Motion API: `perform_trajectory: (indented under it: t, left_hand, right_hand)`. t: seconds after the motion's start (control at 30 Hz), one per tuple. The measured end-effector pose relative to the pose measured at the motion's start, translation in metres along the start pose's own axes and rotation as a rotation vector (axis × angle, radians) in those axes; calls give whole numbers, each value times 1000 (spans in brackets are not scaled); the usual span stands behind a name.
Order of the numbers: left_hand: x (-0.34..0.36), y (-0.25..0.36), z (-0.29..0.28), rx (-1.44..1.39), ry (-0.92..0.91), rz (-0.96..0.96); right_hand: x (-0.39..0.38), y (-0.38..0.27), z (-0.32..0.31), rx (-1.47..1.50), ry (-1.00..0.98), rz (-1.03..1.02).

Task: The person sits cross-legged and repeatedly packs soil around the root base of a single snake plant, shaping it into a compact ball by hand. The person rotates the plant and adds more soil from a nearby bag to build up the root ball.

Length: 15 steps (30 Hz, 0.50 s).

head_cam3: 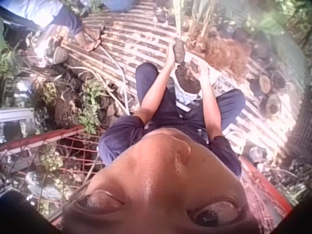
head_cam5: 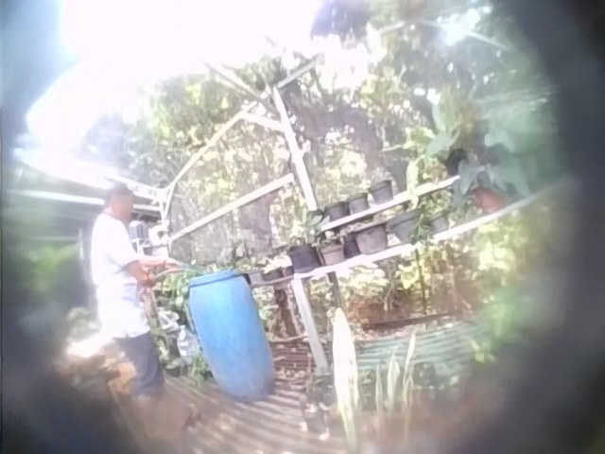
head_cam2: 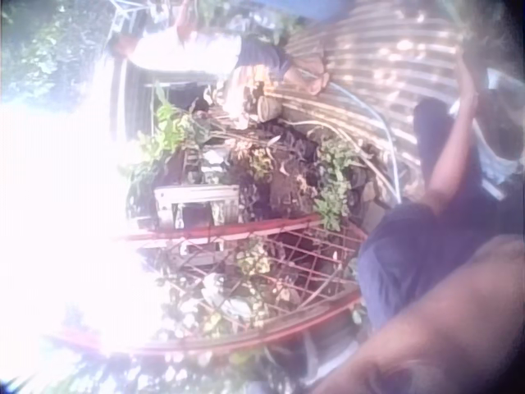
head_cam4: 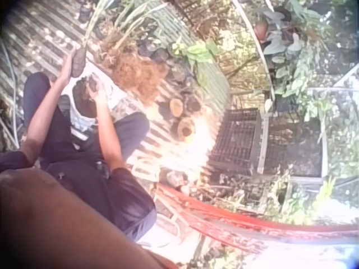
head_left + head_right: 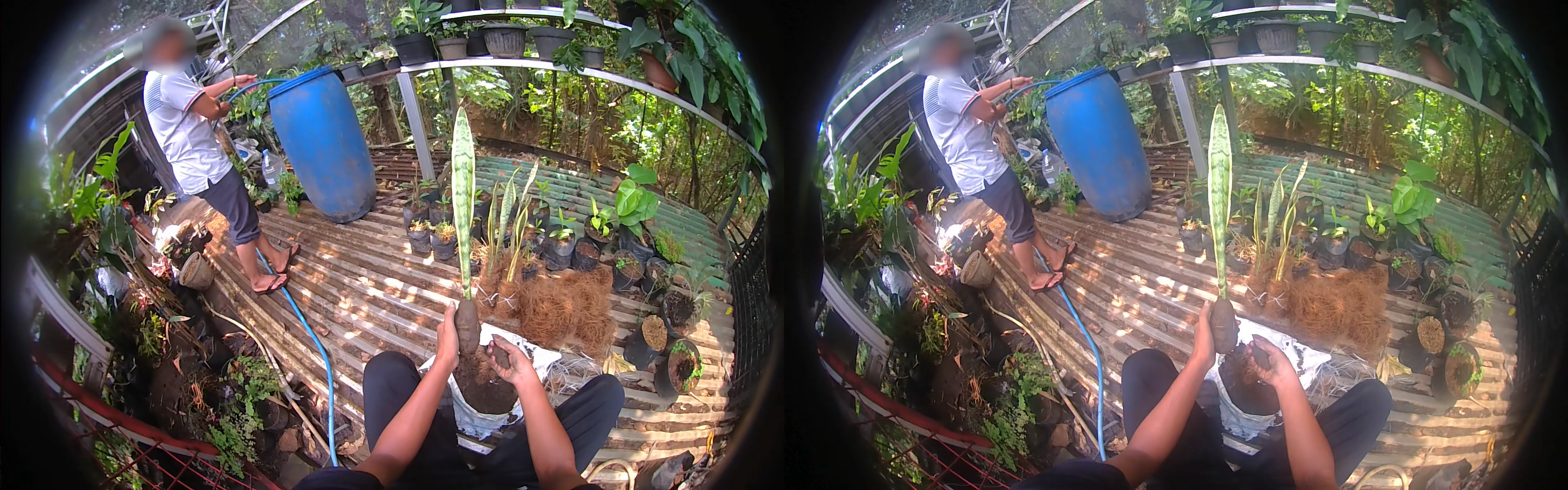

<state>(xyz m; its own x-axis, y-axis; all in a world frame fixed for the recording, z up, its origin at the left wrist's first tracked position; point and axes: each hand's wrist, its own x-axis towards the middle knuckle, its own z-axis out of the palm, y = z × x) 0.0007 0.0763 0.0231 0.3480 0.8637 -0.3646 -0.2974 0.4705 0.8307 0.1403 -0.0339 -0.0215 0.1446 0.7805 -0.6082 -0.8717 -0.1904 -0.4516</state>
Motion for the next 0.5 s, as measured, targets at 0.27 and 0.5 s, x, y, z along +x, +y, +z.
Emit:
perform_trajectory:
  t: [0.27,0.5]
  left_hand:
    - [-12,9,4,-5,-22,37]
    - [-13,6,8,-7,-6,33]
  right_hand:
    - [-1,2,-6,-47,-20,-16]
    - [-5,0,-4,-203,18,-129]
